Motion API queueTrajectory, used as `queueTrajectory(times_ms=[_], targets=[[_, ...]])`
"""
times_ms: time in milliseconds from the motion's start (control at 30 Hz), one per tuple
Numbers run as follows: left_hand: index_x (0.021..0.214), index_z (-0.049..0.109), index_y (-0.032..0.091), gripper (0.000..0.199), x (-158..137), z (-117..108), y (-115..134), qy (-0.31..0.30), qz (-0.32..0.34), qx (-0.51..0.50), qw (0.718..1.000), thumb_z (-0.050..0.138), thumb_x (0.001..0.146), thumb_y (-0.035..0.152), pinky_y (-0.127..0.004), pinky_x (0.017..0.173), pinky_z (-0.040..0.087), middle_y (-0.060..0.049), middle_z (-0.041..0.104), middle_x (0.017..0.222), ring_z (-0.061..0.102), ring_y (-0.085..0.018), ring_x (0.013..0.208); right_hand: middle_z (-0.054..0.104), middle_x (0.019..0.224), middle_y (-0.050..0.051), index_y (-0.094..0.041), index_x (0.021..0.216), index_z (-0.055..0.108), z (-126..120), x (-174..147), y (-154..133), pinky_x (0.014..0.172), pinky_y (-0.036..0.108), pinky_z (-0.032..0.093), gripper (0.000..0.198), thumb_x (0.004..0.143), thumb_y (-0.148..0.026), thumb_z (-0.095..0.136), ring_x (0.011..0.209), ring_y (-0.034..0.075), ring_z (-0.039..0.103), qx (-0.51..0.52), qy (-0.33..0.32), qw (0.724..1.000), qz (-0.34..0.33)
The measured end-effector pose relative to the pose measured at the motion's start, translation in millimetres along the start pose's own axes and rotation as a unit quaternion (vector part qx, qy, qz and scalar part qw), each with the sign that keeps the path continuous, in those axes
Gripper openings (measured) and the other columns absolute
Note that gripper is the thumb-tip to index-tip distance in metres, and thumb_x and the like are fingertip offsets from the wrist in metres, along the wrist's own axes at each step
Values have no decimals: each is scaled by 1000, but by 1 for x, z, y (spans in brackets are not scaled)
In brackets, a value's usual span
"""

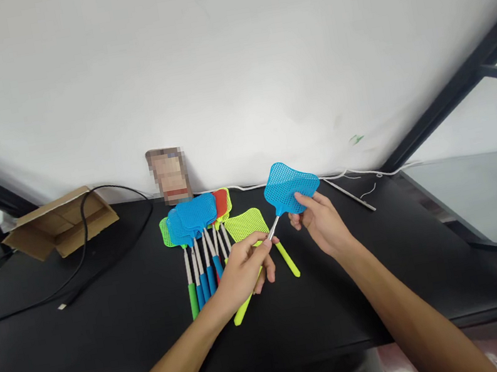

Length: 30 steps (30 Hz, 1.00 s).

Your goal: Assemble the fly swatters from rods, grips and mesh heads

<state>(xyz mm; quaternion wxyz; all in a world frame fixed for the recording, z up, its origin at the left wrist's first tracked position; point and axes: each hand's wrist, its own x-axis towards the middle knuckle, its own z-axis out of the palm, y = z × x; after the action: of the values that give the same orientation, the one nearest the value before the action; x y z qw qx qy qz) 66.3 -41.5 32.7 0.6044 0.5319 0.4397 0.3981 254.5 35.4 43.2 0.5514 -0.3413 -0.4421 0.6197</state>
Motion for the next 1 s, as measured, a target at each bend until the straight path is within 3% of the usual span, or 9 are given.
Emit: queueTrajectory(times_ms=[567, 1000], targets=[[114, 63, 14, 36, 0, 0, 1, -2, -2, -3, 1000, 49, 103, 45, -18, 34, 29, 3, 62, 54, 40, -7, 30, 56, 60, -3, -21, 79, 60, 0, 0, 0, 49, 27, 40, 24, 88, -36, 75, 54, 13, 51, -21, 9, 1000, -19], [116, 63, 15, 38, 0, -1, 2, -15, -7, -23, 1000, 48, 103, 48, -19, 37, 31, 5, 57, 54, 41, -7, 33, 54, 58, -3, -22, 77, 57, 0, -1, 2, 51, 27, 40, 26, 88, -36, 75, 54, 14, 50, 2, -20, 1000, -3]])
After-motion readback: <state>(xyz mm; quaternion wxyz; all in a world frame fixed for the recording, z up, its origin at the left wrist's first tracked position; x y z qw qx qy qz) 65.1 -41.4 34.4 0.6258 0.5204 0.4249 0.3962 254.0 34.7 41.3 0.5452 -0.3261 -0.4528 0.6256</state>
